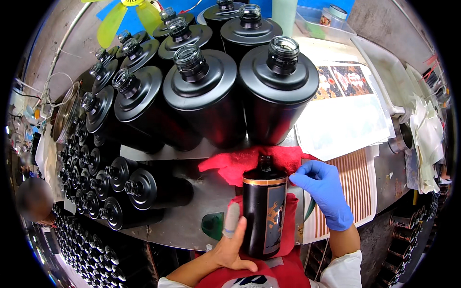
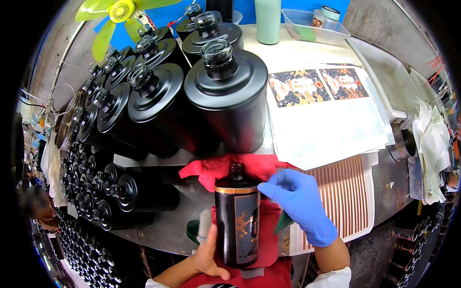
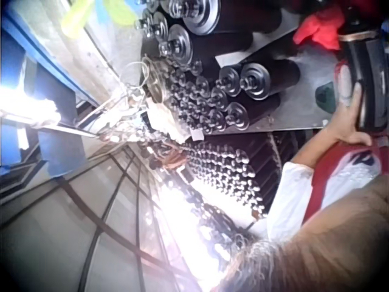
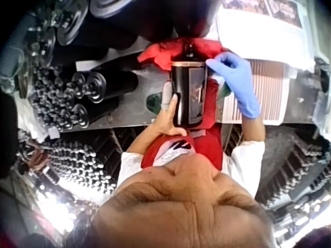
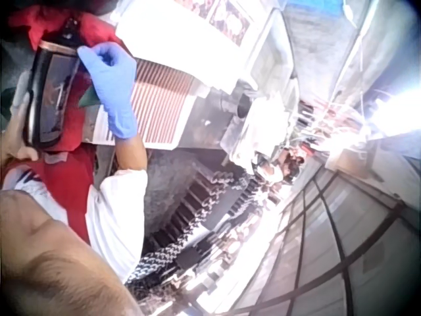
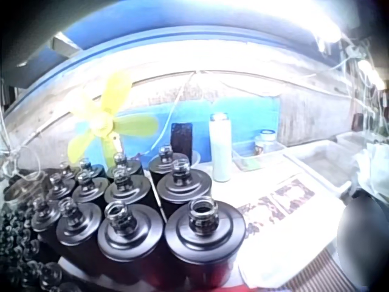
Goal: The person applies decorative labels to black cylindrical containers using a green sponge and a wooden stick. They smooth the labels onto the container surface, then place the finished containers aside.
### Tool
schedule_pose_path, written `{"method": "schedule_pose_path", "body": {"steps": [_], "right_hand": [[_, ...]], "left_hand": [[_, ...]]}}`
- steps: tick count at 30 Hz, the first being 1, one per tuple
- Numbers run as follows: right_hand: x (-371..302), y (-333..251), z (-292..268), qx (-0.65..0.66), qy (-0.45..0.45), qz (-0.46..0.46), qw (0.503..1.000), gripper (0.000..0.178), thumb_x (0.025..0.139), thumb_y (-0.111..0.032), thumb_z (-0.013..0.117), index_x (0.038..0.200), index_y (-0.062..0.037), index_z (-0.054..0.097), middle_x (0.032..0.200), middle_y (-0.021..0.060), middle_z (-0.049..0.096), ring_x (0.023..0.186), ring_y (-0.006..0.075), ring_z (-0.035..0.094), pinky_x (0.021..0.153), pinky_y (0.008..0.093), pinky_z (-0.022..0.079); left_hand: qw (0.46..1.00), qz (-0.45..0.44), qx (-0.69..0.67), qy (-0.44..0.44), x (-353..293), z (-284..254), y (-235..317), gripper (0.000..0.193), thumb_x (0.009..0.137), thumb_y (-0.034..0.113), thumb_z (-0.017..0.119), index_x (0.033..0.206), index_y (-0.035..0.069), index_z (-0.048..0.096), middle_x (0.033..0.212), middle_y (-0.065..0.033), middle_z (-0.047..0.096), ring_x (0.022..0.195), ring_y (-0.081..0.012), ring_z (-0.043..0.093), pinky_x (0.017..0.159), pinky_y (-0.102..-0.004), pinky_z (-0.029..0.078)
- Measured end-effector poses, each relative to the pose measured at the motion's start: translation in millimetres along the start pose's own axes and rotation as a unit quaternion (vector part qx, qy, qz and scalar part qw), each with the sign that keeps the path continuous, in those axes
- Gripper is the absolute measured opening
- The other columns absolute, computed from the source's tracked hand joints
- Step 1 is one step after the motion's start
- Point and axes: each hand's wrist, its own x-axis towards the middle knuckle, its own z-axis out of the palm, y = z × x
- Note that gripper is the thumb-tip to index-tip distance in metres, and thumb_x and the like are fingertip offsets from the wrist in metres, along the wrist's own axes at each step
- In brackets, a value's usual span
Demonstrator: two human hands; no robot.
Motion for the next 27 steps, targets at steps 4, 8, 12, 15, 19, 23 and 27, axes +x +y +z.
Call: {"method": "schedule_pose_path", "body": {"steps": [4,8,12,15,19,23,27], "right_hand": [[-1,16,-12,0.062,0.013,0.028,0.998,0.015,0.078,-0.016,0.067,0.076,-0.0022,0.063,0.063,-0.0017,0.054,0.056,0.002,0.045,0.048,0.0182,0.032],[9,66,-33,0.454,-0.062,0.083,0.885,0.037,0.085,-0.044,0.061,0.081,-0.0071,0.061,0.068,0.0013,0.055,0.051,0.0088,0.047,0.045,0.0201,0.035],[-11,88,-33,0.547,-0.073,0.196,0.81,0.033,0.087,-0.033,0.06,0.102,-0.0042,0.059,0.083,0.0077,0.062,0.066,0.0193,0.059,0.058,0.0276,0.05],[-27,86,-26,0.476,0.018,0.187,0.859,0.031,0.087,-0.017,0.056,0.114,-0.0024,0.054,0.088,0.0097,0.059,0.071,0.0227,0.061,0.062,0.0371,0.054],[-36,84,-26,0.48,0.012,0.077,0.874,0.049,0.08,-0.004,0.054,0.128,-0.0016,0.041,0.102,0.0115,0.056,0.082,0.0211,0.061,0.069,0.0325,0.056],[-35,38,-12,0.354,0.044,-0.04,0.933,0.046,0.078,-0.003,0.058,0.122,-0.0023,0.048,0.104,0.0082,0.057,0.085,0.0158,0.059,0.073,0.0263,0.051],[-29,-5,30,-0.167,0.15,-0.353,0.908,0.033,0.083,-0.008,0.057,0.116,-0.0056,0.05,0.103,0.0139,0.057,0.087,0.0256,0.061,0.072,0.0332,0.05]], "left_hand": [[0.97,-0.065,-0.021,0.234,40,-10,20,0.073,0.085,0.013,0.053,0.14,-0.008,0.01,0.146,-0.0219,0.017,0.137,-0.0282,0.018,0.111,-0.0411,0.009],[0.924,-0.081,-0.148,0.342,112,-17,30,0.064,0.085,0.0,0.051,0.141,-0.001,0.019,0.143,-0.0117,0.026,0.131,-0.0212,0.028,0.11,-0.0389,0.014],[0.932,-0.121,-0.101,0.326,122,-13,20,0.068,0.082,-0.001,0.058,0.139,-0.001,0.021,0.138,-0.0144,0.03,0.123,-0.0206,0.036,0.103,-0.0335,0.029],[0.944,-0.145,0.016,0.296,121,-13,16,0.075,0.079,-0.002,0.061,0.14,0.0,0.018,0.136,-0.0144,0.03,0.118,-0.0199,0.042,0.099,-0.0334,0.036],[0.938,-0.164,0.1,0.288,128,-9,27,0.085,0.074,0.009,0.071,0.14,-0.001,0.017,0.135,-0.016,0.03,0.116,-0.0204,0.042,0.101,-0.0341,0.033],[0.936,-0.19,0.148,0.257,122,-6,52,0.111,0.062,0.025,0.082,0.142,-0.002,0.01,0.135,-0.02,0.029,0.12,-0.0283,0.038,0.103,-0.0373,0.029],[0.965,-0.116,0.209,0.11,62,16,69,0.121,0.058,0.048,0.08,0.14,-0.008,0.009,0.139,-0.0331,0.02,0.128,-0.0508,0.019,0.102,-0.0588,0.017]]}}
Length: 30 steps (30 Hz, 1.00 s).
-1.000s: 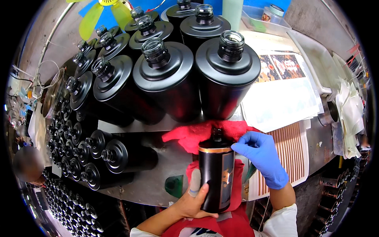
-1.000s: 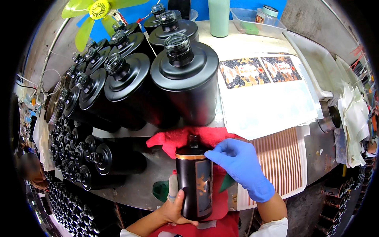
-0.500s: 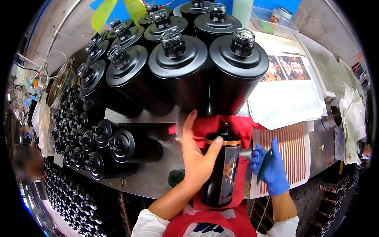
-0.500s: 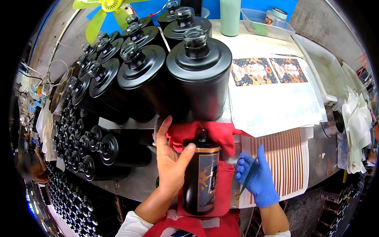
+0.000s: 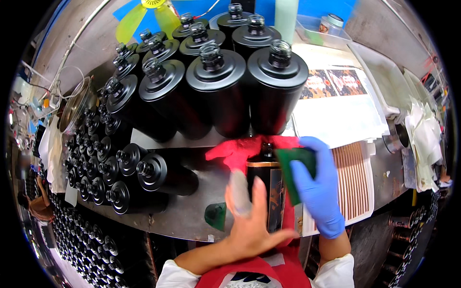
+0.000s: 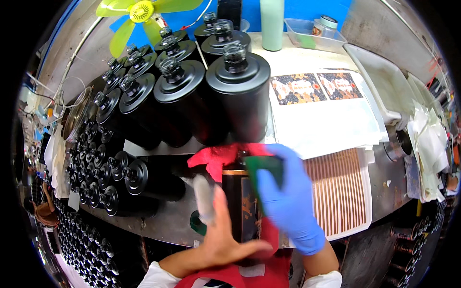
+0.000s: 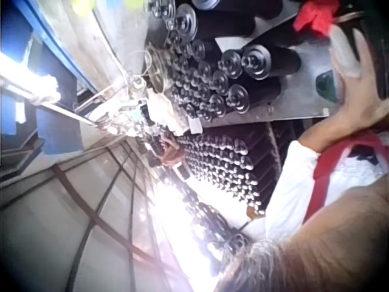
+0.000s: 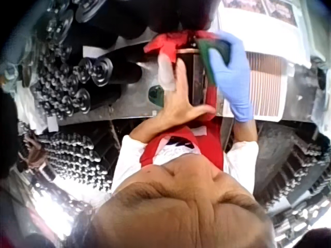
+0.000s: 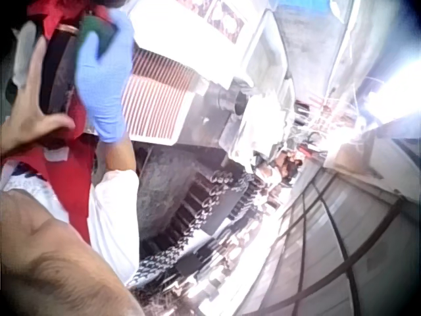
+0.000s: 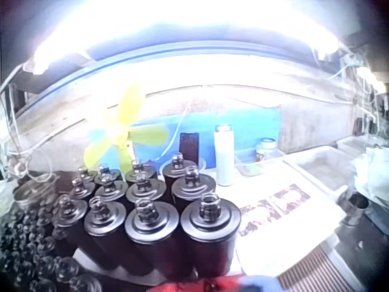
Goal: The person applies decorative labels to black cylindrical containers using a green sponge and a wooden stick. They smooth the labels onto the container surface, then place the finished containers aside.
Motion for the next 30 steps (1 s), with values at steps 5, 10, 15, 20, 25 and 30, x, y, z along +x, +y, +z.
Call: {"method": "schedule_pose_path", "body": {"steps": [5,10,15,20,25,30], "right_hand": [[-4,-14,20,-0.05,-0.064,0.027,0.996,0.03,0.085,-0.011,0.057,0.113,-0.0057,0.049,0.101,0.0176,0.056,0.086,0.0315,0.06,0.075,0.0355,0.048],[-26,28,5,0.108,0.015,0.165,0.98,0.028,0.086,-0.008,0.056,0.113,-0.0034,0.049,0.1,0.0109,0.057,0.087,0.0173,0.058,0.077,0.03,0.047],[-28,46,-9,0.099,0.033,0.137,0.985,0.029,0.085,-0.007,0.056,0.114,-0.0033,0.049,0.1,0.0113,0.057,0.088,0.0165,0.058,0.075,0.0301,0.048],[-3,-3,10,0.008,-0.023,-0.01,1.0,0.027,0.085,-0.011,0.058,0.11,-0.0038,0.051,0.098,0.0155,0.059,0.084,0.024,0.062,0.074,0.0323,0.049],[-23,46,8,0.131,0.017,0.123,0.984,0.027,0.086,-0.01,0.056,0.112,-0.0022,0.05,0.1,0.013,0.059,0.09,0.0223,0.059,0.079,0.0319,0.047],[-24,39,-2,0.129,0.022,0.142,0.981,0.028,0.086,-0.009,0.057,0.112,-0.0022,0.05,0.098,0.0124,0.059,0.089,0.0209,0.059,0.077,0.0314,0.047]], "left_hand": [[0.973,0.104,0.168,-0.115,-31,9,-18,0.097,0.066,0.035,0.077,0.136,-0.008,0.025,0.134,-0.0429,0.018,0.124,-0.0592,0.02,0.098,-0.0636,0.021],[0.973,0.001,-0.158,-0.168,-42,11,-71,0.131,0.064,0.04,0.081,0.135,-0.012,-0.016,0.14,-0.037,0.017,0.133,-0.0482,0.017,0.104,-0.0594,0.012],[0.984,0.024,0.128,-0.12,-42,-11,-44,0.127,0.061,0.058,0.074,0.132,-0.015,-0.001,0.135,-0.0311,0.032,0.128,-0.046,0.027,0.102,-0.0627,0.004],[0.912,0.244,0.316,-0.092,-40,23,-12,0.047,0.084,0.034,0.055,0.127,0.014,0.052,0.13,-0.0122,0.049,0.122,-0.029,0.044,0.096,-0.0595,0.027],[0.989,0.114,0.057,-0.069,-68,15,-69,0.096,0.071,0.042,0.074,0.139,-0.002,0.022,0.134,-0.0357,0.028,0.124,-0.051,0.031,0.099,-0.0635,0.022],[0.992,0.106,0.047,-0.048,-68,2,-55,0.12,0.067,0.05,0.075,0.14,-0.009,0.0,0.137,-0.0395,0.015,0.128,-0.0549,0.021,0.102,-0.0635,0.008]]}}
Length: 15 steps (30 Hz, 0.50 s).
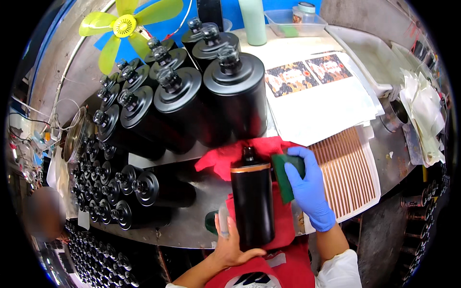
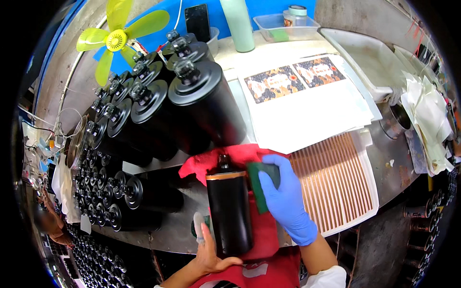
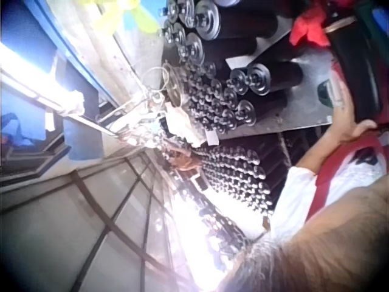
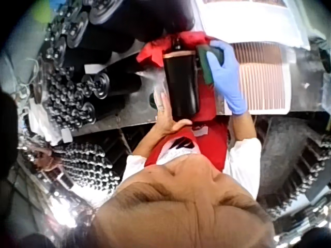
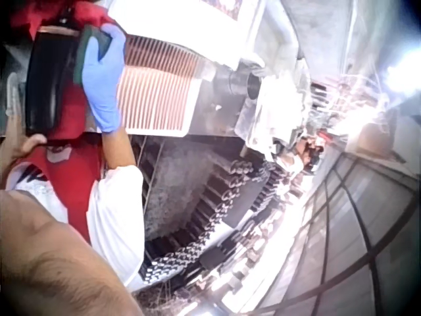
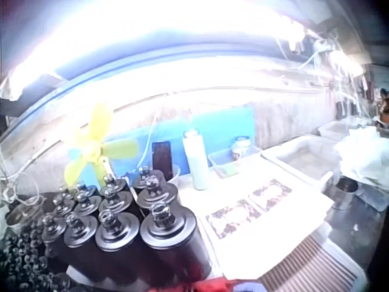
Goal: The person applies decorative labels to black cylindrical containers using a green sponge and a wooden stick. They smooth the labels onto the container surface, then place the finished containers aside.
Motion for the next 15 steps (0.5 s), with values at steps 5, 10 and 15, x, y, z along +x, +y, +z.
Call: {"method": "schedule_pose_path", "body": {"steps": [5,10,15], "right_hand": [[8,-19,22,-0.042,-0.048,-0.097,0.993,0.027,0.086,-0.011,0.058,0.111,-0.0026,0.051,0.099,0.016,0.059,0.087,0.0259,0.061,0.076,0.0328,0.048],[-5,23,2,0.025,0.021,0.036,0.999,0.027,0.086,-0.009,0.057,0.112,-0.0024,0.051,0.098,0.011,0.059,0.087,0.0171,0.058,0.078,0.0296,0.047],[0,1,9,0.013,0.016,-0.031,0.999,0.027,0.086,-0.009,0.058,0.111,-0.0024,0.051,0.097,0.0127,0.059,0.085,0.0201,0.059,0.077,0.0302,0.047]], "left_hand": [[0.983,0.076,0.164,-0.021,36,12,20,0.082,0.067,0.05,0.074,0.126,-0.001,0.047,0.124,-0.0372,0.04,0.116,-0.0495,0.041,0.098,-0.0592,0.028],[0.985,-0.072,-0.147,-0.063,-5,12,-20,0.127,0.065,0.058,0.072,0.137,-0.013,-0.005,0.134,-0.0431,0.02,0.123,-0.0595,0.024,0.101,-0.056,0.025],[0.992,0.031,0.114,-0.049,33,-1,22,0.116,0.065,0.051,0.077,0.139,-0.009,0.009,0.136,-0.0398,0.021,0.125,-0.0509,0.03,0.103,-0.0526,0.023]]}}
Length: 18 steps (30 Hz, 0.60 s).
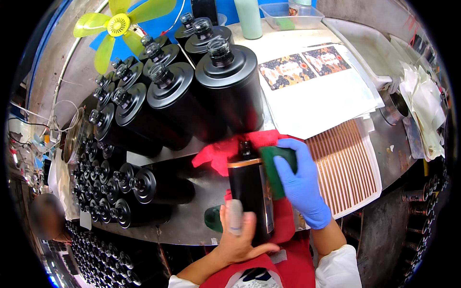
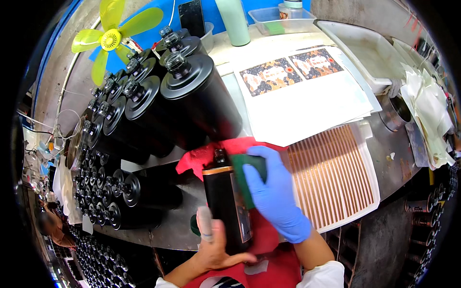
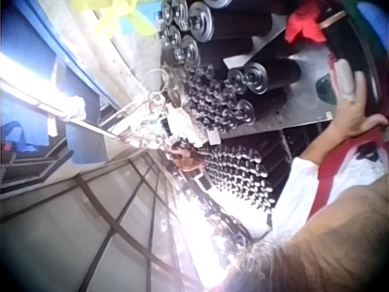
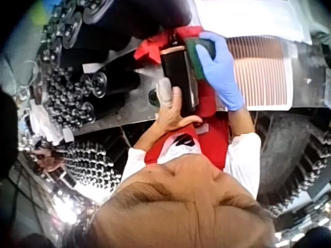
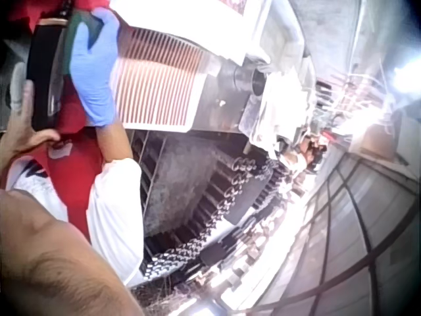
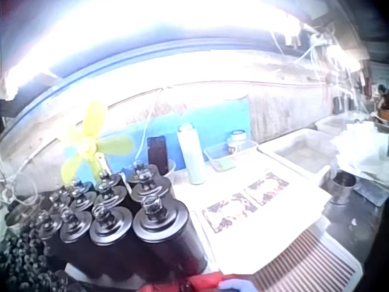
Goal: The person applies decorative labels to black cylindrical containers using a green sponge and a wooden stick. They smooth the labels onto the container surface, then place the finished containers aside.
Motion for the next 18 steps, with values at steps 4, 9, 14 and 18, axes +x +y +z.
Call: {"method": "schedule_pose_path", "body": {"steps": [4,9,14,18], "right_hand": [[-3,12,8,0.021,-0.002,0.005,1.0,0.028,0.086,-0.01,0.059,0.112,-0.0022,0.051,0.098,0.0113,0.058,0.089,0.0193,0.058,0.08,0.0295,0.046],[-31,37,-23,0.22,-0.004,0.188,0.957,0.029,0.085,-0.009,0.06,0.112,-0.002,0.05,0.1,0.0071,0.057,0.095,0.0125,0.054,0.082,0.0258,0.045],[-83,43,-100,0.378,0.127,0.282,0.873,0.018,0.087,-0.018,0.058,0.099,-0.0066,0.051,0.085,0.0055,0.056,0.073,0.0134,0.055,0.067,0.0261,0.046],[-166,84,-133,0.244,0.237,0.372,0.864,0.028,0.088,-0.033,0.059,0.076,-0.0089,0.052,0.063,-0.0009,0.05,0.047,0.0086,0.043,0.044,0.022,0.035]], "left_hand": [[0.995,0.033,-0.098,0.018,-13,22,-27,0.111,0.067,0.028,0.081,0.139,-0.006,0.004,0.125,-0.0281,0.046,0.111,-0.0426,0.051,0.098,-0.0475,0.034],[0.953,-0.112,-0.281,0.028,-20,24,-21,0.109,0.074,0.05,0.069,0.139,-0.008,0.005,0.115,-0.0208,0.055,0.105,-0.0341,0.056,0.098,-0.0439,0.037],[0.646,-0.328,-0.687,0.056,-3,29,-20,0.071,0.09,0.043,0.048,0.142,0.009,0.016,0.118,-0.0182,0.052,0.1,-0.0303,0.056,0.091,-0.0442,0.045],[0.947,-0.043,-0.305,0.097,-13,40,-30,0.098,0.075,0.004,0.073,0.143,-0.003,0.003,0.125,-0.0181,0.046,0.104,-0.0283,0.055,0.084,-0.0378,0.049]]}}
